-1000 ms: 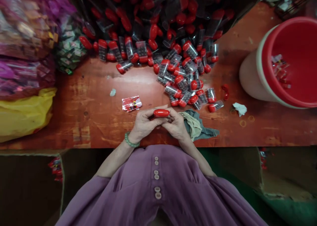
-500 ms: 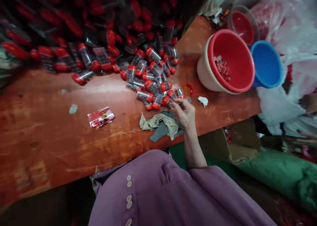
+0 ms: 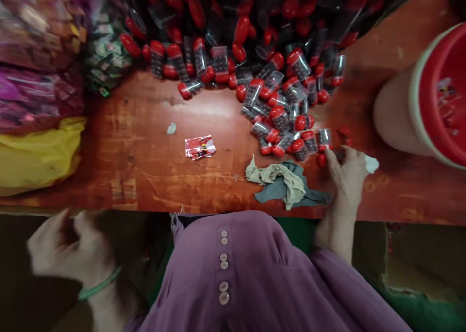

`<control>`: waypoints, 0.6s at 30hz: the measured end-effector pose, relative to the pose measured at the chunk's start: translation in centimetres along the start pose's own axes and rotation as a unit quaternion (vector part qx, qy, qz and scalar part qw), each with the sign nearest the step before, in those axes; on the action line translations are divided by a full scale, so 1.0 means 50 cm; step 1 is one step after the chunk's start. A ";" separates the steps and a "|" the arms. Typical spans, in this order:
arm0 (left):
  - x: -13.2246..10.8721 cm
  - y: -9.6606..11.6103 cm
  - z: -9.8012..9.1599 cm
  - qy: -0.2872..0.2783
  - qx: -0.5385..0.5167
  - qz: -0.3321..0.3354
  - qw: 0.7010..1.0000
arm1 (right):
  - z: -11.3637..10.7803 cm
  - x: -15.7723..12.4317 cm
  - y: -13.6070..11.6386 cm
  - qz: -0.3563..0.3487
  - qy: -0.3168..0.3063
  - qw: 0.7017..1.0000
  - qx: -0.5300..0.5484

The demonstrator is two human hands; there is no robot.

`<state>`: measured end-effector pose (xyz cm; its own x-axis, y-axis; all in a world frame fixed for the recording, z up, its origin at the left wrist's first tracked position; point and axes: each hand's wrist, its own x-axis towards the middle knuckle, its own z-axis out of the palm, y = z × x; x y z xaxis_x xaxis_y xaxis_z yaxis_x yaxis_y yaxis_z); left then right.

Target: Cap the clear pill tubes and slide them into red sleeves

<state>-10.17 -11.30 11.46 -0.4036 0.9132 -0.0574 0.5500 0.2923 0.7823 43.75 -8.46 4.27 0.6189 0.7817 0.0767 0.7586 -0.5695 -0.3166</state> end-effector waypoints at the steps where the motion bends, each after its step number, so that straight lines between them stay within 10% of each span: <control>1: 0.007 -0.007 0.032 0.089 0.058 0.072 0.992 | 0.004 -0.009 -0.008 0.003 -0.005 1.000 0.002; 4: 0.037 0.011 0.165 0.004 0.072 0.276 0.959 | 0.021 -0.033 -0.042 0.004 -0.011 1.000 0.017; 8: 0.066 0.077 0.309 -0.184 0.135 0.378 0.897 | 0.040 -0.053 -0.096 -0.016 -0.028 0.997 0.065; 18: 0.100 0.059 0.347 -0.158 0.204 0.433 0.863 | 0.022 -0.081 -0.130 -0.003 -0.161 0.942 0.295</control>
<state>2.11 -0.95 2.71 0.4727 0.8524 0.2235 0.7838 -0.5226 0.3355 36.06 -7.65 4.99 0.4492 0.8753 -0.1794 0.4575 -0.3978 -0.7953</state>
